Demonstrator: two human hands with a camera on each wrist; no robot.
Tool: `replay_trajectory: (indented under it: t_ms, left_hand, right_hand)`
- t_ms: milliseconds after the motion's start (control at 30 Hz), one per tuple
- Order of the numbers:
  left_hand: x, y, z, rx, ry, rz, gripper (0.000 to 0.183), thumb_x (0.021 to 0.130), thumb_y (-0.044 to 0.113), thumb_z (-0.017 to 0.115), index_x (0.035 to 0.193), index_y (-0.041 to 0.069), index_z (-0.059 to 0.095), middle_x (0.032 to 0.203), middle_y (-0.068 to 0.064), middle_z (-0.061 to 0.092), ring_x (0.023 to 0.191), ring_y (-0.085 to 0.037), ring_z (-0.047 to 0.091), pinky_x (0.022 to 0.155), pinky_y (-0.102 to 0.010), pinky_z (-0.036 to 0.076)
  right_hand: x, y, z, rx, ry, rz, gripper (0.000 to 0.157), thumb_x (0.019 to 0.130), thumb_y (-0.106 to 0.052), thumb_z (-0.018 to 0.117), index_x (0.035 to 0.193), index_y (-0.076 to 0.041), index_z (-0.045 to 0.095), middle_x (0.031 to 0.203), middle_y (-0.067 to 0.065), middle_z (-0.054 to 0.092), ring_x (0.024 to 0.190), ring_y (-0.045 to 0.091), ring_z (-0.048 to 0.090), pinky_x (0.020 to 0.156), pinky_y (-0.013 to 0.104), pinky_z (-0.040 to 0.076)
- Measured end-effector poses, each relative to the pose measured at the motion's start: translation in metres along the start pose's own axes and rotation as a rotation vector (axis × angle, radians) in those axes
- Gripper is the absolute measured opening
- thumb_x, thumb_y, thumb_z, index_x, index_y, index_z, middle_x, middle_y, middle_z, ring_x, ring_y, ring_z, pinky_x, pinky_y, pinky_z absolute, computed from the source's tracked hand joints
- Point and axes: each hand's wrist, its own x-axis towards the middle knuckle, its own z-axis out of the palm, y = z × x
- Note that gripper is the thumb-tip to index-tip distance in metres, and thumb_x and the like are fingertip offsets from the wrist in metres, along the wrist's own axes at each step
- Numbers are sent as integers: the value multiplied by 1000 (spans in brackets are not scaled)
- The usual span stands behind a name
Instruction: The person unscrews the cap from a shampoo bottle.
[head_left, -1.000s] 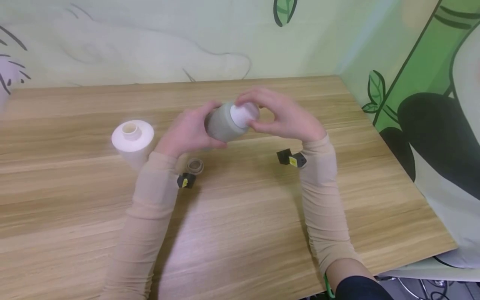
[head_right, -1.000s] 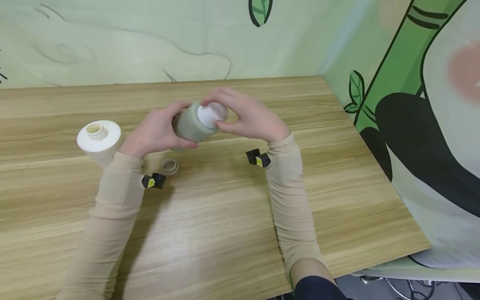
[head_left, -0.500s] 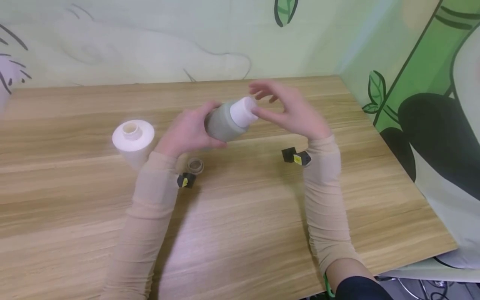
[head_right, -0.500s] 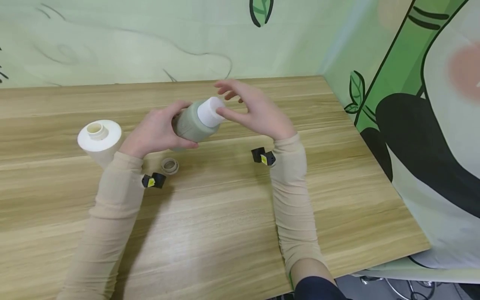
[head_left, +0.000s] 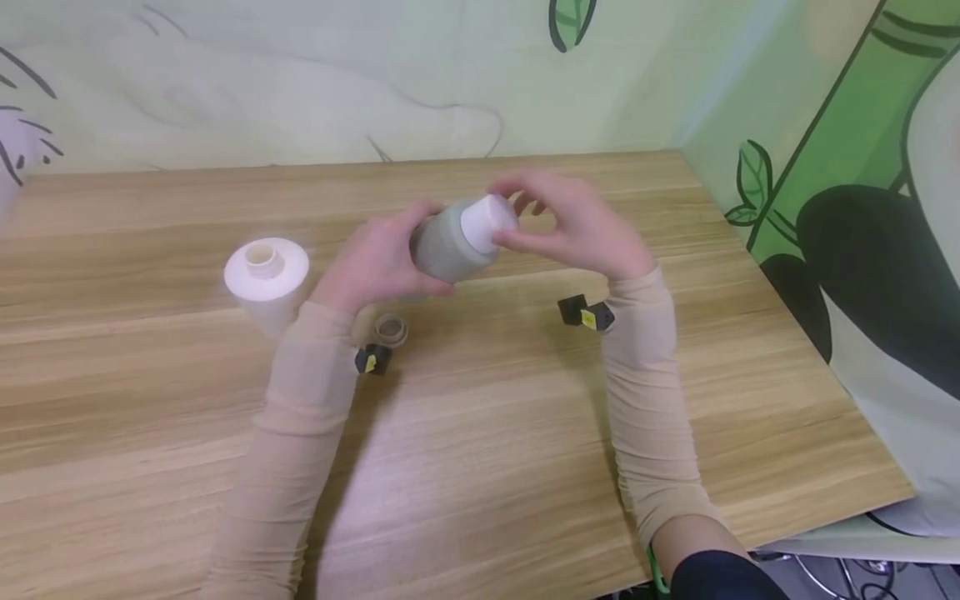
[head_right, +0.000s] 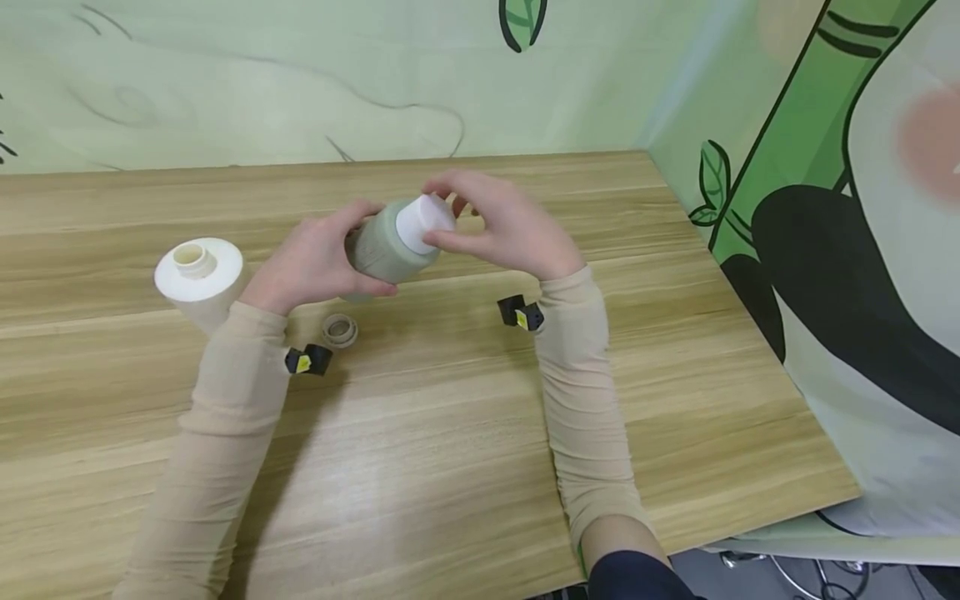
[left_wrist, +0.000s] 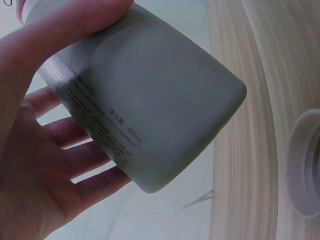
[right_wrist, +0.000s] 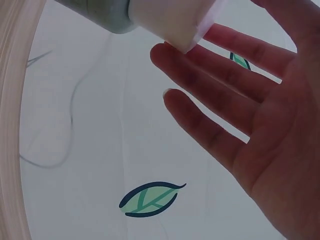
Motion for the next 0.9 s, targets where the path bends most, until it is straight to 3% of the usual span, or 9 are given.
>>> replay_trajectory:
  t_ms: [400,567,733,900]
  left_hand:
    - [0,-2,3,-15,-15,-7,87,62,28,88,138,20,47,129,-13,62,112,-31,60,98,-50,47]
    - [0,0,2,-16,-16,-8,87,63,29,88,139,20,46,129,-12,62,112,-30,60,98,-49,47]
    - [-1,2,1,-11,-13,-8,86,63,30,88,138,20,47,127,-13,63,110,-30,61,96,-49,48]
    - [-1,3,-1,-17,-11,-11,85,63,30,88,137,19,47,127,-12,63,110,-30,61,97,-49,48]
  right_hand:
    - [-2,3,2,52,-33,-108,49,79,3,71,126,0,58,126,12,63,112,21,58,100,36,46]
    - [-1,1,0,46,-48,-116,52,79,4,70,129,0,56,130,13,61,118,22,56,101,36,45]
    - [-1,0,-1,18,-28,0,57,85,-11,71,137,-3,49,131,13,60,120,23,56,106,40,43]
    - [0,-1,-2,-10,16,111,54,89,-22,68,138,-8,49,124,11,65,111,21,60,102,38,45]
